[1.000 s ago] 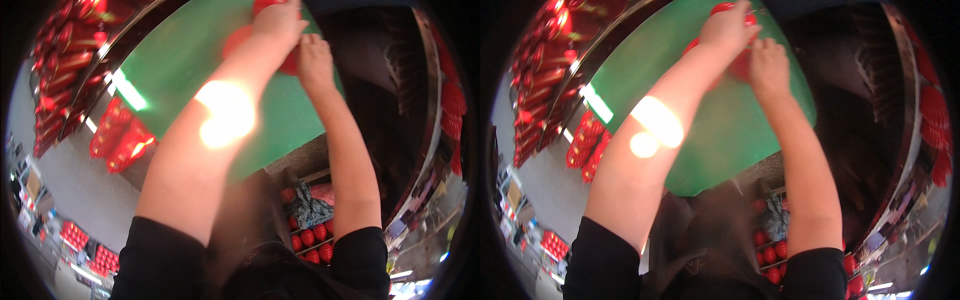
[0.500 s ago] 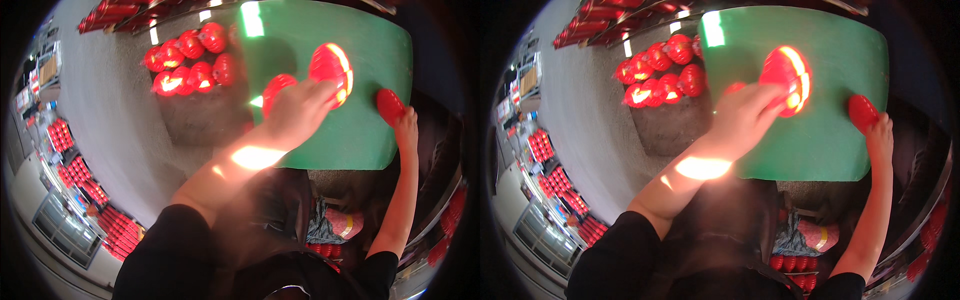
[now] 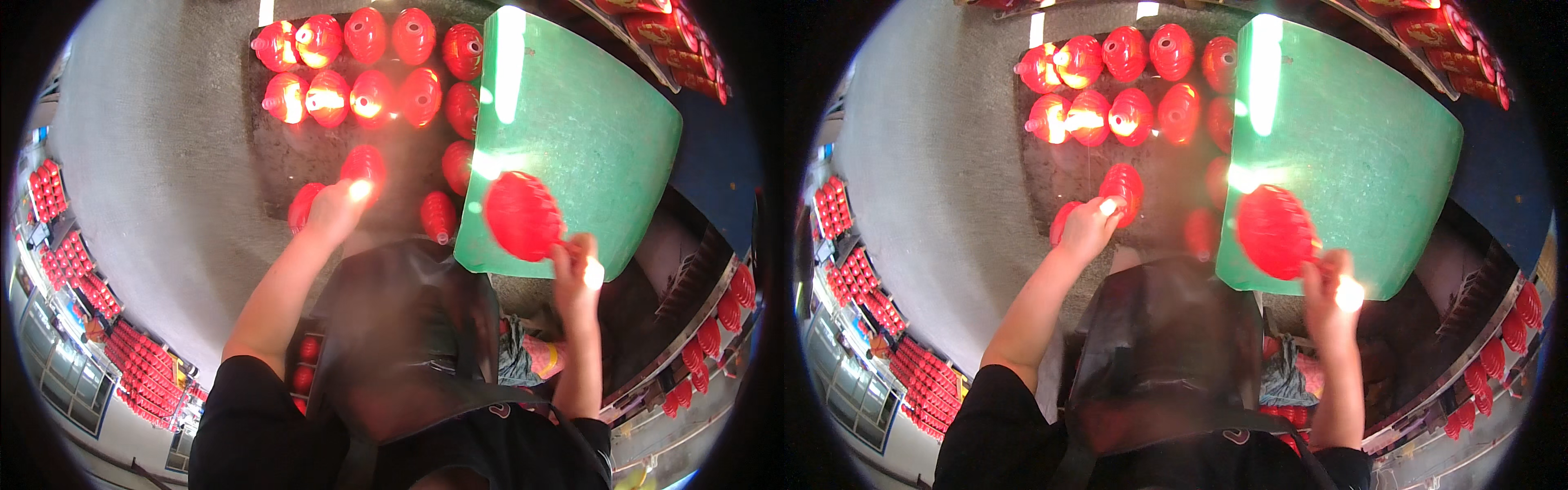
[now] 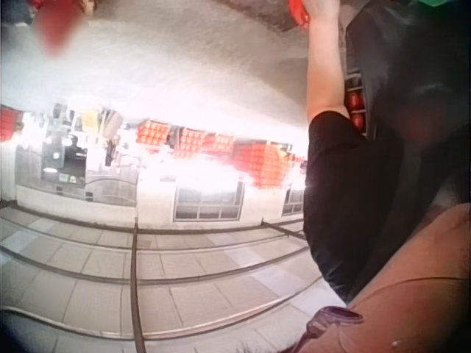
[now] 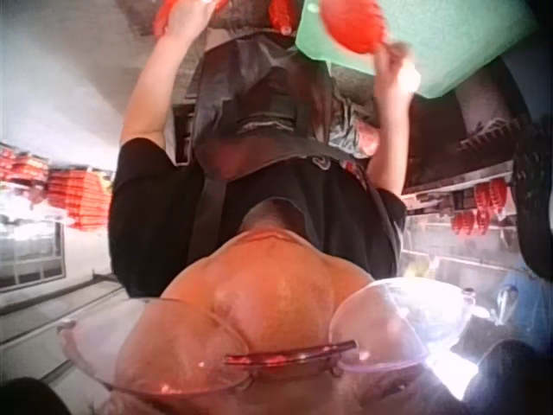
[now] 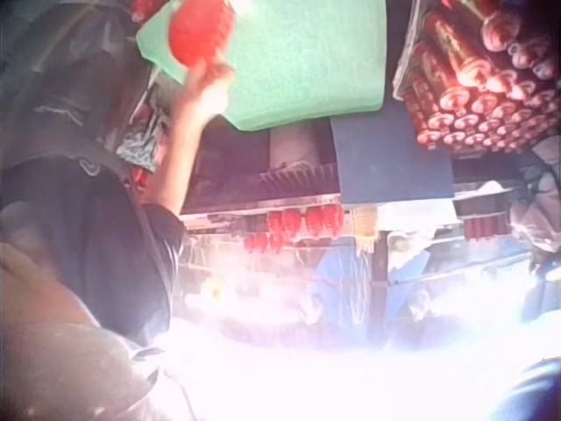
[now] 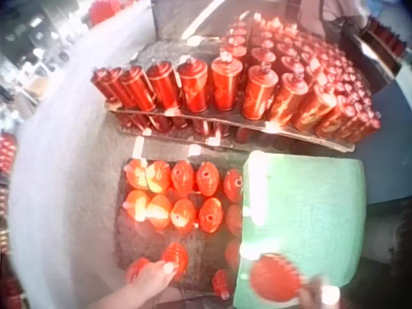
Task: The person repeatedly picks up red plastic bottles, applies a gold label to each bottle's body, smooths the label, and places the labeled bottles on a table. The person then moves the labeled bottles to a green tray and arranges them in rows.
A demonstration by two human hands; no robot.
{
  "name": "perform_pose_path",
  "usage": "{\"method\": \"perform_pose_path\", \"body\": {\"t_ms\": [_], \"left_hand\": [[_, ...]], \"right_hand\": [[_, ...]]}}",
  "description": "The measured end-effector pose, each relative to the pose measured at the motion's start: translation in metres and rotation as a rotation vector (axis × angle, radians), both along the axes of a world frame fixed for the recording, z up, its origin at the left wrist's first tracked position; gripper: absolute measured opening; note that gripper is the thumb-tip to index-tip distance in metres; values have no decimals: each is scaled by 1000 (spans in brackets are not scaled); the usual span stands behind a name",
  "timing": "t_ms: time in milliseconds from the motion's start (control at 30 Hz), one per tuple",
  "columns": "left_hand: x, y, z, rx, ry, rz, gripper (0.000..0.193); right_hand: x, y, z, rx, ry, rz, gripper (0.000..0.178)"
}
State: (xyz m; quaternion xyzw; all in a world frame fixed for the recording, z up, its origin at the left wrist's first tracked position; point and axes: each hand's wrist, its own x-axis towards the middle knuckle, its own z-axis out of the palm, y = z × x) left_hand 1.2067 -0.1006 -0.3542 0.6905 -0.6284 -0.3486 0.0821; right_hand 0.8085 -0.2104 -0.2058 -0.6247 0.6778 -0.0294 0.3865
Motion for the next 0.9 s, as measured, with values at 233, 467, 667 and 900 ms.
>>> {"method": "perform_pose_path", "body": {"t_ms": [233, 467, 667, 900], "left_hand": [[16, -3, -48, 31, 48, 27, 20], [5, -7, -78, -83, 114, 74, 21], [0, -6, -79, -112, 130, 105, 30], [26, -8, -77, -188, 332, 293, 21]], "right_hand": [[172, 24, -126, 27, 192, 307, 28], [212, 32, -227, 10, 380, 297, 33], [216, 37, -243, 63, 426, 265, 34], [216, 33, -225, 102, 384, 243, 43]]}}
